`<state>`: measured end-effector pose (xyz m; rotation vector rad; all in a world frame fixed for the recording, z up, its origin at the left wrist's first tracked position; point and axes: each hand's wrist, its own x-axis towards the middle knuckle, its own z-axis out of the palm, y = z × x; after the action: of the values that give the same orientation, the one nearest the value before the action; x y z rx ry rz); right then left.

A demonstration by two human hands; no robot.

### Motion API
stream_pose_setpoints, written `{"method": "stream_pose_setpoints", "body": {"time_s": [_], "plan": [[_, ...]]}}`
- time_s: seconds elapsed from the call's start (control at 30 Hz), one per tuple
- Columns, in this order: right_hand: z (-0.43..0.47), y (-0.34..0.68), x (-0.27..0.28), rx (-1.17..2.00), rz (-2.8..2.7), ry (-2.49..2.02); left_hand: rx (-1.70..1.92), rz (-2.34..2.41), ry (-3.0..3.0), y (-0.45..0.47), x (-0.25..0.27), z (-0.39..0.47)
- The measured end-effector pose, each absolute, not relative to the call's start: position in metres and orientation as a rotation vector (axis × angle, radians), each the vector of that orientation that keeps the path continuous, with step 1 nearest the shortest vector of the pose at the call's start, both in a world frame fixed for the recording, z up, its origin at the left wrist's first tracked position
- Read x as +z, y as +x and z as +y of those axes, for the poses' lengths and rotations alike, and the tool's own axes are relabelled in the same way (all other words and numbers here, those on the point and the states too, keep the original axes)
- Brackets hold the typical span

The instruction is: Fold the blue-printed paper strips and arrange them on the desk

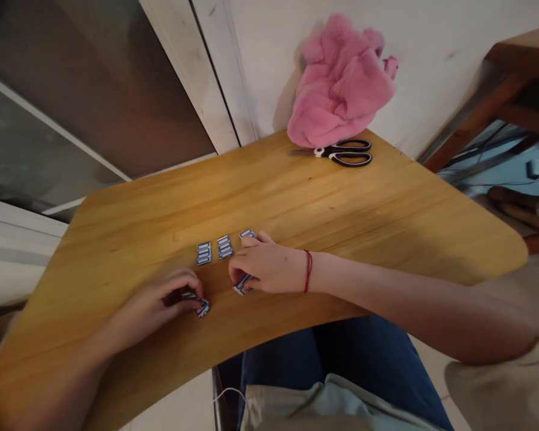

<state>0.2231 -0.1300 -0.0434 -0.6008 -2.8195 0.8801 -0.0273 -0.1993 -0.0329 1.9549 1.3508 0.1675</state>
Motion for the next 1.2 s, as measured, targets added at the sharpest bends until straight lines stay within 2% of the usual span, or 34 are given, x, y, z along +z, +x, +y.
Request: {"method": "stream_pose_setpoints", "body": {"time_s": [0.13, 0.27, 0.37, 0.57, 0.87, 1.2], "plan": [[-0.130, 0.222, -0.041, 0.897, -2.853, -0.615, 0.253, 1.463, 1.860, -0.032, -0.035, -0.200], [-0.130, 0.223, -0.038, 0.908, -2.888, -0.608, 0.505, 1.491, 1.739, -0.030, -0.047, -0.202], [-0.132, 0.223, -0.038, 0.863, -2.907, -0.556, 0.582, 1.498, 1.827, -0.024, -0.054, -0.203], [-0.139, 0.224, -0.042, 0.650, -2.914, -0.367, 0.427, 1.302, 2.288, -0.012, -0.054, -0.203], [-0.147, 0.220, -0.051, 0.580, -2.808, -0.280, 0.426, 1.361, 2.364, -0.010, -0.055, -0.208], [-0.159, 0.214, -0.073, 0.469, -2.794, -0.153, 0.231, 1.298, 2.499, -0.006, -0.059, -0.215]]}}
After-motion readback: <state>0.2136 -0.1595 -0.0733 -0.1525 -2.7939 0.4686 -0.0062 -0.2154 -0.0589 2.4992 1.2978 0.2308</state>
